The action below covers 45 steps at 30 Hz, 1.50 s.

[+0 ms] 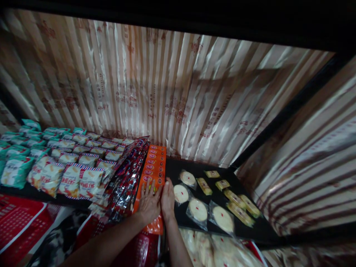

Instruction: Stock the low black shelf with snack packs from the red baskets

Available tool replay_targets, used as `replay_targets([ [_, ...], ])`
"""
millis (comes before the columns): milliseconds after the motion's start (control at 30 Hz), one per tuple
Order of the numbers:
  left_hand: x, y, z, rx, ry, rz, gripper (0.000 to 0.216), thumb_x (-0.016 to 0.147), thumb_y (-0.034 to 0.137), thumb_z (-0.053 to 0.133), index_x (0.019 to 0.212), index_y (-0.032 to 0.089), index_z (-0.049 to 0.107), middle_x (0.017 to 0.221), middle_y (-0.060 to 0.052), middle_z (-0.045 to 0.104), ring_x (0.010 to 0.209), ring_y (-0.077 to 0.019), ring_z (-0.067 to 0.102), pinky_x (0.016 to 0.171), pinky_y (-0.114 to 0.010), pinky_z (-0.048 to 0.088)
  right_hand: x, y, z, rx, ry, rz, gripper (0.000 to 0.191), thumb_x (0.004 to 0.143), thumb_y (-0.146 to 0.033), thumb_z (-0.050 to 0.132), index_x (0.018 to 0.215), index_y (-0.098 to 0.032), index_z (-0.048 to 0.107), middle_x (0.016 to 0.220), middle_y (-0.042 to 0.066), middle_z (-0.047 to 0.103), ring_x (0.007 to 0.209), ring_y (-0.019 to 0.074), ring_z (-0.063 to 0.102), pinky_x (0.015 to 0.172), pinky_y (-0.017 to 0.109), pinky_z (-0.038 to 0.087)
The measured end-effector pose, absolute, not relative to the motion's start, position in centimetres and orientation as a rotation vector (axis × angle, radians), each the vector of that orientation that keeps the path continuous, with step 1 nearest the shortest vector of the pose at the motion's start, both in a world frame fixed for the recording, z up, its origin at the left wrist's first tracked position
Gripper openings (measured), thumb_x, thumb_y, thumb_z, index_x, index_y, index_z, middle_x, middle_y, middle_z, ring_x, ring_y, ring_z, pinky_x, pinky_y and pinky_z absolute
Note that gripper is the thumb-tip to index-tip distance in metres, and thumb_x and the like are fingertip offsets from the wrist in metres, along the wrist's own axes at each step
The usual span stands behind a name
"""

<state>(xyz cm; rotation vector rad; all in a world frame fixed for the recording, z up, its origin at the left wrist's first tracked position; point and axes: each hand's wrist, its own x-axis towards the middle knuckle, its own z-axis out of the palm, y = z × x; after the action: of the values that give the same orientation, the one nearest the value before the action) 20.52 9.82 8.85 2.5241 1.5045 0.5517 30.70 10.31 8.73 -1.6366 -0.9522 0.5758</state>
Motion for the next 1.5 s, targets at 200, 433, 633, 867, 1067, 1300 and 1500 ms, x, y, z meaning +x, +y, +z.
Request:
replay_targets([
  [200,21.7,10.8,9.5,2.539,1.533,0.567,0.054,0.085,0.045,0.039,0.134,0.023,0.042,0.147,-0.008,0.029,0.138,-0.0317,0.011,0.11,-0.055,0.011,32.9,13.7,7.8,-1.516,-0.84,0.695,0.071,0.083,-0.064,0.027,0.13,-0.014,0.046,0.139,0.011,0.044,0.129,0.02,0.039,0.107,0.037,0.029],
  [433,24.0,14.6,11.1,2.476,1.578,0.613,0.053,0.083,0.041,0.044,0.132,0.019,0.045,0.146,-0.011,0.031,0.137,-0.0325,0.014,0.11,-0.055,0.011,34.4,17.4,8.3,-1.412,-0.775,0.806,0.077,0.081,-0.068,0.026,0.133,-0.013,0.042,0.141,0.013,0.04,0.13,0.0213,0.037,0.107,0.038,0.03],
  [633,25.3,16.6,10.3,2.399,1.673,0.694,0.055,0.082,0.043,0.046,0.129,0.014,0.048,0.144,-0.014,0.034,0.137,-0.0334,0.015,0.111,-0.054,0.008,35.5,19.9,7.9,-1.392,-0.791,0.827,0.076,0.082,-0.068,0.021,0.134,-0.015,0.04,0.142,0.012,0.039,0.129,0.0211,0.038,0.106,0.04,0.033],
  [867,25.4,16.5,7.8,2.351,1.675,0.677,0.058,0.083,0.047,0.041,0.132,0.016,0.044,0.145,-0.013,0.032,0.136,-0.0352,0.015,0.109,-0.058,0.01,35.6,22.3,6.7,-1.347,-0.794,0.799,0.073,0.084,-0.066,0.015,0.135,-0.019,0.039,0.139,0.011,0.044,0.124,0.02,0.045,0.1,0.041,0.04],
  [1067,25.4,16.7,7.4,2.357,1.659,0.676,0.056,0.085,0.046,0.038,0.134,0.02,0.041,0.143,-0.01,0.036,0.135,-0.0352,0.018,0.109,-0.059,0.008,35.6,22.8,6.4,-1.289,-0.685,0.846,0.073,0.083,-0.066,0.018,0.134,-0.018,0.04,0.136,0.013,0.047,0.123,0.0199,0.047,0.101,0.039,0.039],
  [1300,25.4,16.8,7.2,2.385,1.644,0.661,0.057,0.085,0.045,0.038,0.136,0.019,0.038,0.144,-0.011,0.034,0.136,-0.0363,0.016,0.108,-0.061,0.006,35.7,22.9,6.6,-1.205,-0.638,0.93,0.075,0.083,-0.066,0.017,0.137,-0.017,0.034,0.137,0.015,0.045,0.123,0.0204,0.047,0.102,0.039,0.037],
  [1500,25.5,16.9,7.1,2.399,1.681,0.621,0.055,0.085,0.046,0.039,0.133,0.019,0.044,0.142,-0.012,0.037,0.134,-0.0372,0.021,0.107,-0.062,0.004,35.4,22.8,6.4,-1.151,-0.592,0.951,0.078,0.08,-0.071,0.022,0.137,-0.019,0.035,0.138,0.014,0.044,0.125,0.0213,0.044,0.103,0.04,0.034],
])
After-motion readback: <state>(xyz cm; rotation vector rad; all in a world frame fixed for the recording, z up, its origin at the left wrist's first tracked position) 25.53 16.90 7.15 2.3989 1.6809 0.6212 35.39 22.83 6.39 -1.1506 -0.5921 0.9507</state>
